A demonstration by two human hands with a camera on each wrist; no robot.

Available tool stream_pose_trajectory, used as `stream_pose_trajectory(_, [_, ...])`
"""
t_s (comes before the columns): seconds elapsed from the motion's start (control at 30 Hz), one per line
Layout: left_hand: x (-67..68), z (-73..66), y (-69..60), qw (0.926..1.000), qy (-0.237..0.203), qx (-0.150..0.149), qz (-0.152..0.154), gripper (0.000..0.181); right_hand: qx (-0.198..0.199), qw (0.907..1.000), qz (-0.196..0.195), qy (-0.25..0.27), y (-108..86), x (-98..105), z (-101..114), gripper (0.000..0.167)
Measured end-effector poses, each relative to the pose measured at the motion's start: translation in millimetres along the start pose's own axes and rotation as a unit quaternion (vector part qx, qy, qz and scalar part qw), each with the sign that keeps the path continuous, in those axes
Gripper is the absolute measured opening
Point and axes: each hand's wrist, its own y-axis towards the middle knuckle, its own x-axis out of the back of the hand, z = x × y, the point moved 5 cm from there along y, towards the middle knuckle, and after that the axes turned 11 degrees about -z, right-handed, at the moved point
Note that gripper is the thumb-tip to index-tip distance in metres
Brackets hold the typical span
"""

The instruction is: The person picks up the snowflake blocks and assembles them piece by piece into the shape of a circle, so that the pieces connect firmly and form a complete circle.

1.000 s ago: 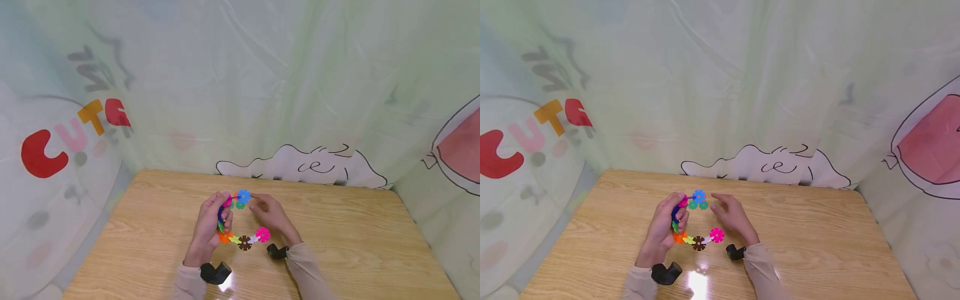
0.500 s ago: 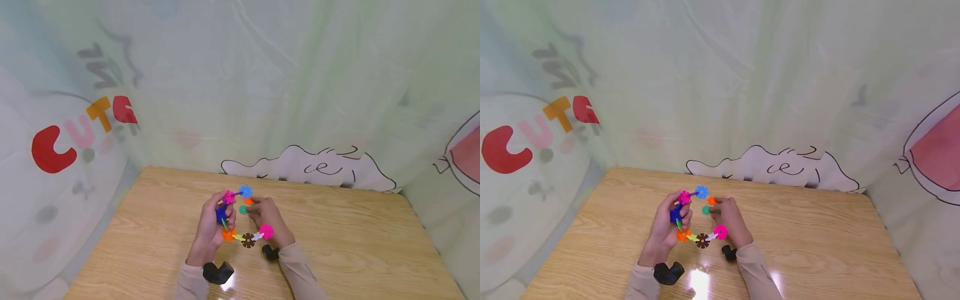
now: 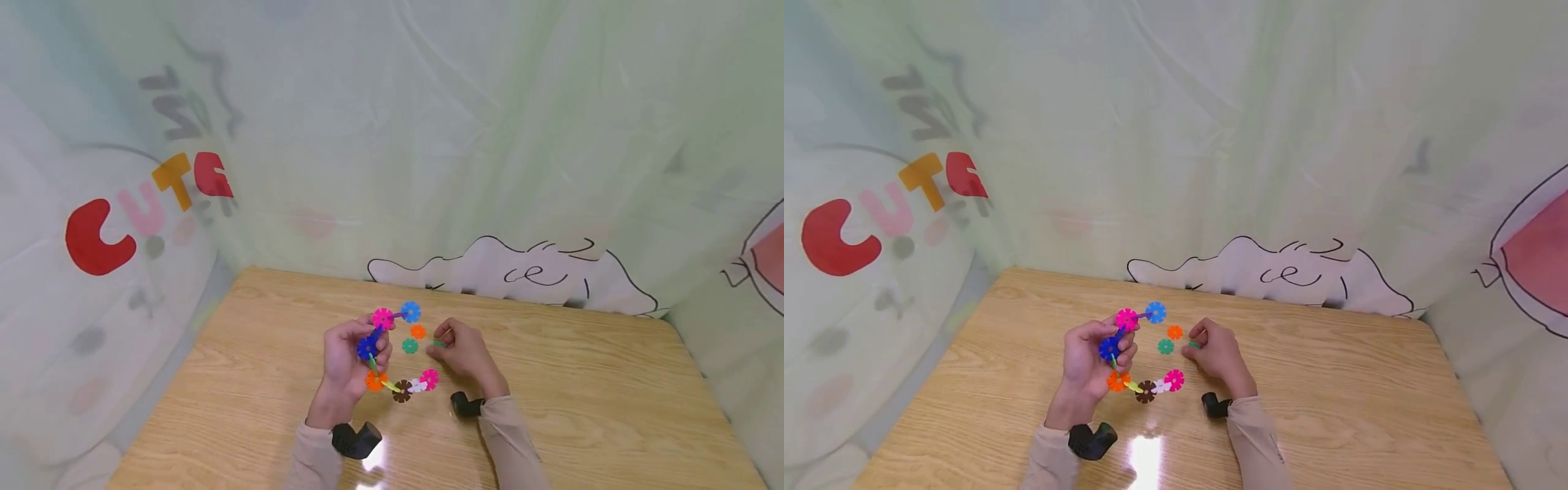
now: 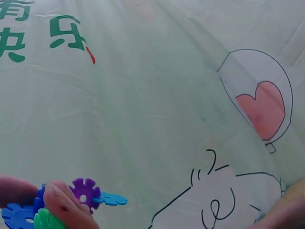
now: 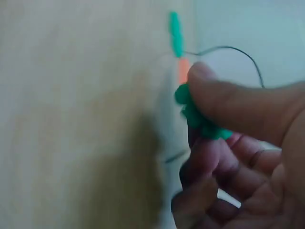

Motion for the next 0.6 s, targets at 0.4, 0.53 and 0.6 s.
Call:
stream_pose_trajectory(0.4, [-4.6, 4.7, 2.4, 0.9971, -0.007, 0.064, 0.04, 0.017, 0.048, 0.9691, 0.027, 0.241, -23.9, 59.0, 58.9, 0.042])
stream_pose_trajectory(0.53, [-3.1, 7.1, 2.9, 0.9962, -0.004, 0.08, 0.034, 0.018, 0.082, 0.9565, 0.053, 0.275, -36.5, 66.2, 77.4, 0.042])
stream_pose_trajectory(0.6, [-1.6, 9.2, 3.2, 0.9959, 0.002, 0.087, 0.022, 0.017, 0.093, 0.9534, 0.061, 0.28, -41.8, 67.2, 84.7, 0.034])
